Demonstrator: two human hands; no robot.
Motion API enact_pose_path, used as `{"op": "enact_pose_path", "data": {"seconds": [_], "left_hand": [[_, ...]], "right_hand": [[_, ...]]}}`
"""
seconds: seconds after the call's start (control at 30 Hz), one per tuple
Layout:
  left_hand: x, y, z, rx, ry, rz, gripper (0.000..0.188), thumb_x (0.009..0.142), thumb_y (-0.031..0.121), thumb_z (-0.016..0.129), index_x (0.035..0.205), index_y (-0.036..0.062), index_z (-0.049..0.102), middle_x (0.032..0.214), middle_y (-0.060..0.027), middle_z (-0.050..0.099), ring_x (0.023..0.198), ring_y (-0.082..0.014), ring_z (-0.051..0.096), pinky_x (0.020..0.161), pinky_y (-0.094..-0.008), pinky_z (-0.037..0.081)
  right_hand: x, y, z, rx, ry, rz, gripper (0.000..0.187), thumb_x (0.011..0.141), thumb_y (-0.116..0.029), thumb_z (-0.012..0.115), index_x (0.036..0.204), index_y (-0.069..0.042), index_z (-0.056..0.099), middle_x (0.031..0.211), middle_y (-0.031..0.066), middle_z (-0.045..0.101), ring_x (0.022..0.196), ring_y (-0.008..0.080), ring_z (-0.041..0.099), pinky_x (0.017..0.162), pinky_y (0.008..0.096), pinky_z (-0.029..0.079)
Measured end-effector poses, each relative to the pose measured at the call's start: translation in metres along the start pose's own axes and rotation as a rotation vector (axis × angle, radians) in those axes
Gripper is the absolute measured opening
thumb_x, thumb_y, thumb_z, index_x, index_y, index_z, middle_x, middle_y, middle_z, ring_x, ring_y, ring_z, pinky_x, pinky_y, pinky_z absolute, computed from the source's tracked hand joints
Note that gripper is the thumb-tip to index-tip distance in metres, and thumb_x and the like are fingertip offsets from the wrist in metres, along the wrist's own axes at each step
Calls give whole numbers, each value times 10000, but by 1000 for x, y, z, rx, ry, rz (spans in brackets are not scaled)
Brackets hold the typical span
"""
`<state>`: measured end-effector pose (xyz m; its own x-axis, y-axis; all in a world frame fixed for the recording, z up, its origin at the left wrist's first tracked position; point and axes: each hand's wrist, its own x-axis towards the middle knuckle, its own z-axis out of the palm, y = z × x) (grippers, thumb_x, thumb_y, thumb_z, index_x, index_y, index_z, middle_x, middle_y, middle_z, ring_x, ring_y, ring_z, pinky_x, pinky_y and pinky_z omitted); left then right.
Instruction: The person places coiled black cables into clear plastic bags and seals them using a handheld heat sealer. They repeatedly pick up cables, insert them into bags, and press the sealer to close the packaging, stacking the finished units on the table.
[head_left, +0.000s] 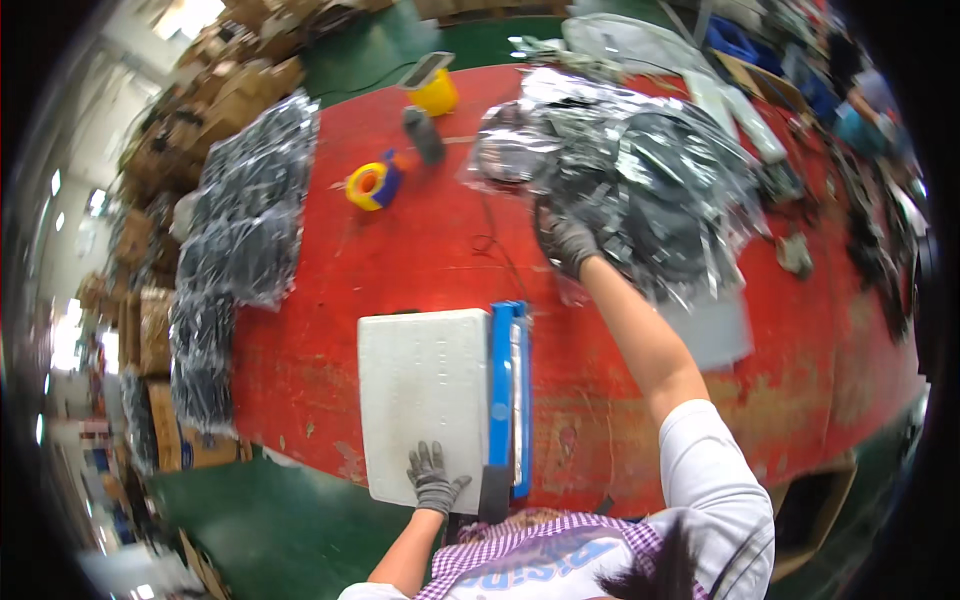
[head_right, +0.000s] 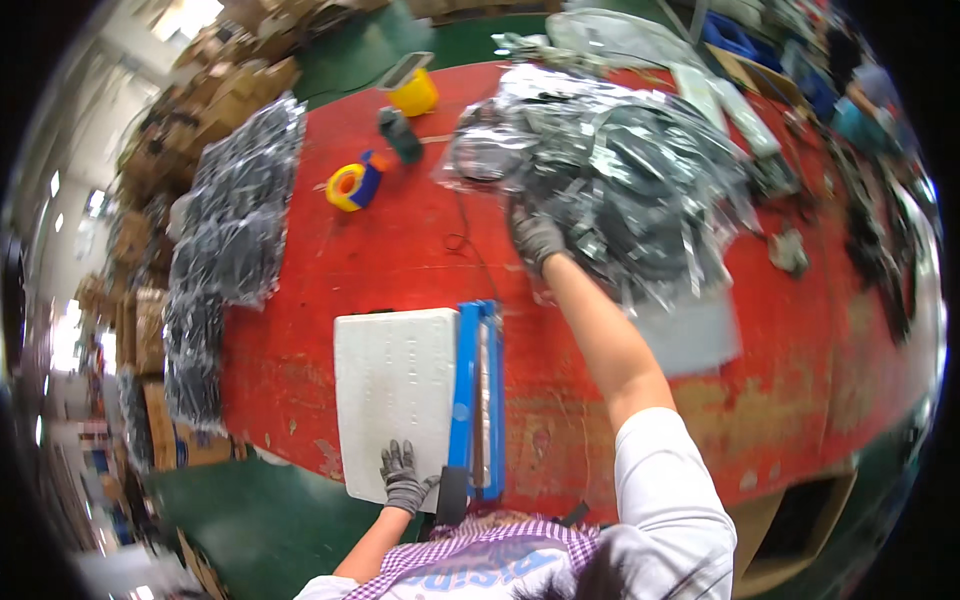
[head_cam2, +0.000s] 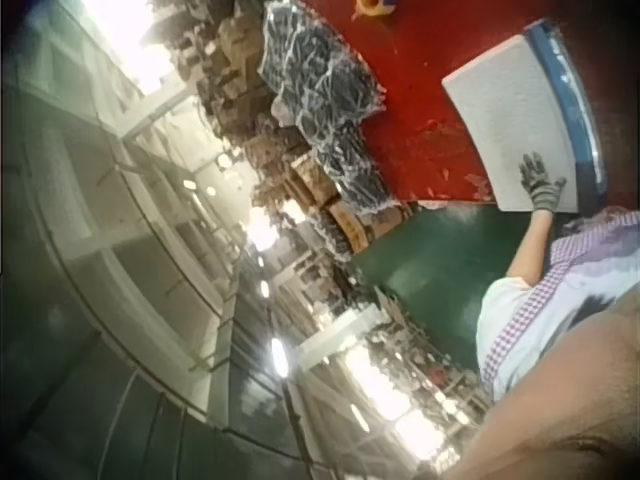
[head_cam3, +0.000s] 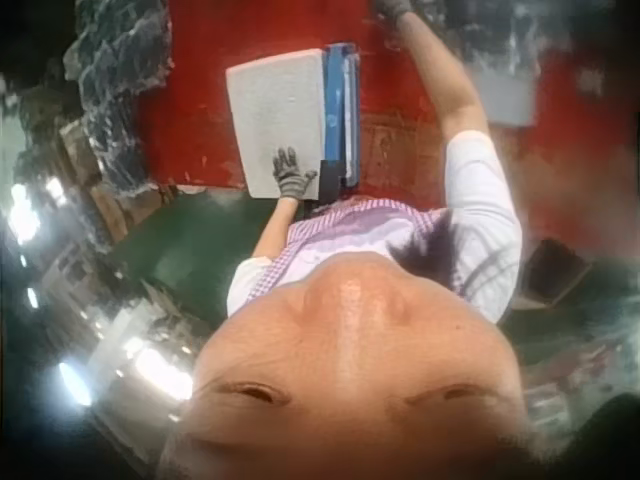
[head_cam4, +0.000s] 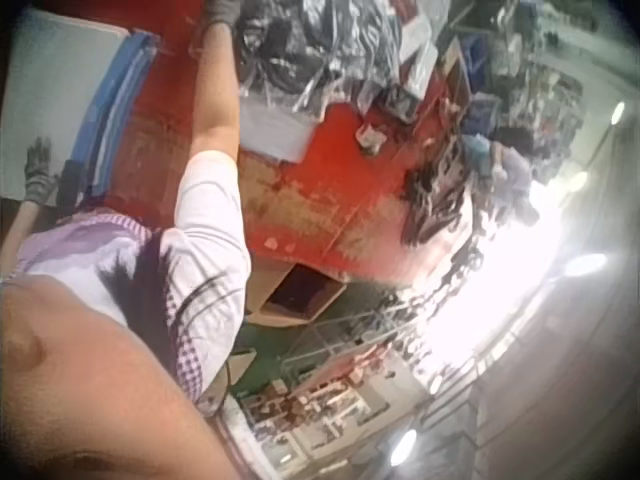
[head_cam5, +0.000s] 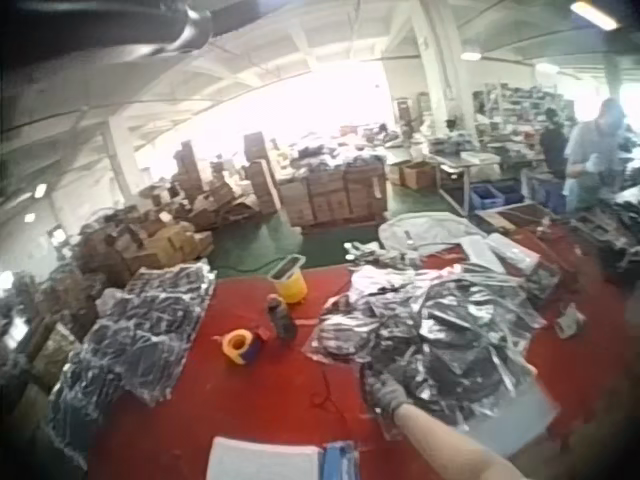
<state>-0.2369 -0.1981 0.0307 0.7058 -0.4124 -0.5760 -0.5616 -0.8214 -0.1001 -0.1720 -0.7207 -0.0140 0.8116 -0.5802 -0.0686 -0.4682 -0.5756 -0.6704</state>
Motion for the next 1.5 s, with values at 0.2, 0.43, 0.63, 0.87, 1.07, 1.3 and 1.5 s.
{"op": "enact_pose_path", "data": {"seconds": [0.2,0.43,0.63,0.87,1.07,1.3,1.5], "left_hand": [[0,-6,4,-49,35,3,1063,502,629,618,1327,150,148,1384,-140,65,1263,-376,14,966,-562,97],[12,-4,0,-26,53,30,1110,460,624,639,1328,142,143,1379,-161,64,1262,-382,9,966,-565,84],[3,-2,5,-42,13,-19,1114,463,636,626,1333,151,126,1384,-141,46,1264,-373,-10,955,-585,93],[6,3,-6,-32,-36,-56,1066,499,622,625,1336,194,124,1398,-89,33,1273,-335,-23,970,-563,99],[2,5,-10,-43,-49,-65,1071,507,613,627,1338,198,95,1398,-81,12,1271,-340,-6,968,-568,114],[5,-2,-8,-105,-8,-34,1059,503,583,651,1331,189,121,1391,-104,45,1268,-353,-4,968,-568,107],[1,-9,-3,-81,29,-12,1056,477,624,630,1311,153,186,1372,-147,98,1254,-388,35,956,-578,96]], "right_hand": [[131,-8,19,576,248,770,665,713,-540,504,941,84,539,849,201,591,713,271,595,639,364,463],[117,-20,-27,1188,215,417,254,811,-269,482,628,-96,452,477,44,452,365,150,422,357,278,353],[-74,-58,-141,-153,320,-507,205,665,-31,545,865,-51,503,692,119,496,634,266,497,598,370,400],[-237,-27,-172,471,-766,598,208,791,-255,567,794,-47,578,519,36,504,444,112,486,421,245,394],[-204,6,-163,269,-530,41,301,785,-225,585,1017,-36,553,877,66,611,730,140,535,702,263,448],[65,-35,-111,1456,-315,669,366,768,-451,538,790,-86,528,730,48,570,709,201,572,680,369,494],[249,5,-42,1569,114,719,572,610,-565,642,858,-82,462,628,67,454,493,227,470,502,343,476]]}}
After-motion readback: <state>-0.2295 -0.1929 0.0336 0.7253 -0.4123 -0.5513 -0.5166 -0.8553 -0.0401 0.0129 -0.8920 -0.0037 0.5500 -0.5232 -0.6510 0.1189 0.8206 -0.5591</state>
